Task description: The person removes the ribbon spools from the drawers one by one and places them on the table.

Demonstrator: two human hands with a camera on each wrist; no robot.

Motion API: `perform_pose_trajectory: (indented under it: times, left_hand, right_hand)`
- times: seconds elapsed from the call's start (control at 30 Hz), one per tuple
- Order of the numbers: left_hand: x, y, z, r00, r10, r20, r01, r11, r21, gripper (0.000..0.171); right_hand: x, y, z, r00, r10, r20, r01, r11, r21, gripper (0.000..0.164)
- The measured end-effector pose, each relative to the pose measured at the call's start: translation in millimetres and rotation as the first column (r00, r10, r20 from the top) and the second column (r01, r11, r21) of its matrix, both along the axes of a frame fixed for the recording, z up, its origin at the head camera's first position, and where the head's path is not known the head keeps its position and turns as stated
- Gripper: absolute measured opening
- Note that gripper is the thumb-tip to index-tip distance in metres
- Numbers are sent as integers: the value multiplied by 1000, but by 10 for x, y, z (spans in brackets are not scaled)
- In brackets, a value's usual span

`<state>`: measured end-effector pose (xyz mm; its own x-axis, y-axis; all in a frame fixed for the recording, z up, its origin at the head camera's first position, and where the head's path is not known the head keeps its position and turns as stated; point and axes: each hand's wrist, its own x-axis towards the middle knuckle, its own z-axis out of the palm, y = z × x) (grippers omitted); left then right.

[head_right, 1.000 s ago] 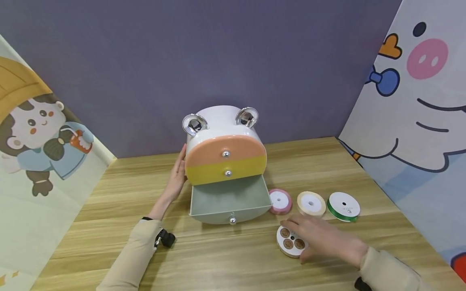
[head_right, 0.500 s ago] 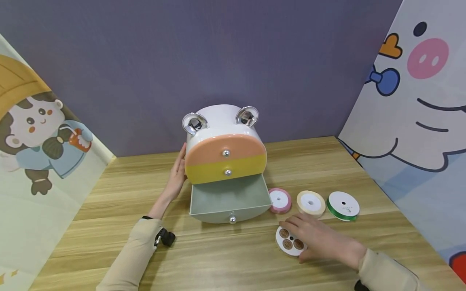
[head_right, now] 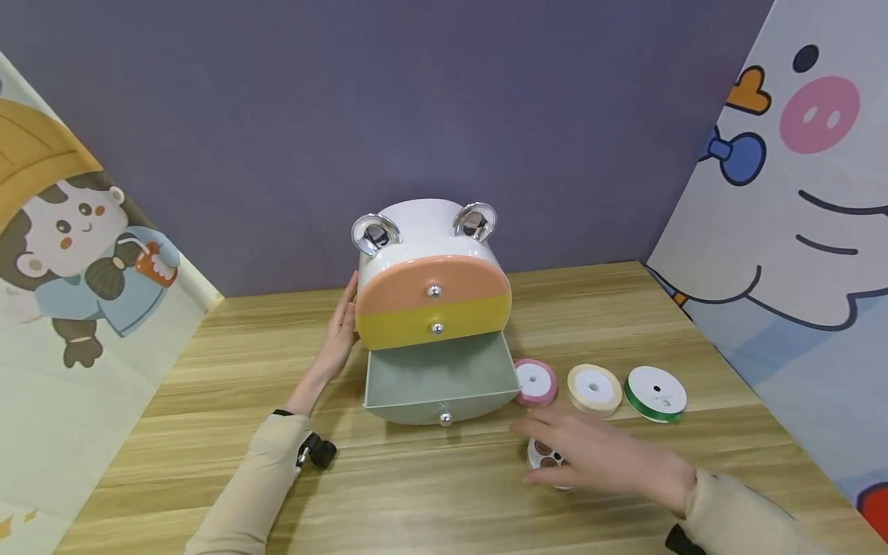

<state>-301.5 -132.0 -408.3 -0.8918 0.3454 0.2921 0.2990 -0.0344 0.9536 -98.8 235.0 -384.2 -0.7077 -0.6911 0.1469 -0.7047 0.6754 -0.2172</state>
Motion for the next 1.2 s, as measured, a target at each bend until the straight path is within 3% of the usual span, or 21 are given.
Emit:
perform_pose_trajectory:
  times: [0.03,0.1,0.2,0.27,0.33,0.4,0.5,0.57,0.63,0.73,0.83,1.07,1.2]
  left_hand:
    - [0,-4,2,1000,0,1,0,1000,-3,54]
    - [-1,-10,7,1000,-1,1,1,1000,-9,54]
    - [-2,-16,7,1000,-4,-1,4,1000,-20,53]
    - [-55,-13,-60,1000,-9,-3,9,1000,-20,53]
    - [-105,-14,-128,1000,-8,-13,8,1000,-17,53]
    - [-158,-15,-192,1000,-5,-27,5,1000,-7,53]
    - [-192,-19,-237,999,4,-54,-3,1000,11,52]
    - [-199,-21,-244,998,8,-68,-6,1000,18,53]
    - [-202,-22,-253,997,11,-72,-9,1000,20,54]
    - [-201,-26,-254,998,10,-68,-10,1000,8,54]
    - [-187,-33,-221,999,7,-53,-7,1000,-7,53]
    - [-62,-9,-49,999,-12,-30,12,1000,-2,55]
    - [-84,-10,-90,1000,-3,-29,3,1000,-2,54]
  right_hand:
    - [5,-47,21,996,4,94,0,999,-37,46]
    - [7,-147,32,962,15,273,19,992,-123,40]
    - [-15,-276,-4,888,62,456,69,962,-265,36]
    - [-45,-358,-52,831,101,547,130,921,-368,33]
    - [-88,-442,-90,733,133,667,244,864,-440,37]
    - [-132,-532,-130,608,167,776,389,790,-474,42]
    - [-183,-667,-191,417,202,886,591,681,-433,52]
    - [-207,-756,-242,337,227,914,672,621,-403,53]
    - [-234,-841,-287,282,244,928,724,580,-373,53]
    - [-282,-947,-340,229,267,936,777,530,-341,50]
    - [-328,-1014,-356,205,287,936,805,495,-328,43]
    - [-386,-1055,-332,207,318,925,815,467,-343,30]
    - [-418,-1066,-323,218,330,918,810,464,-359,30]
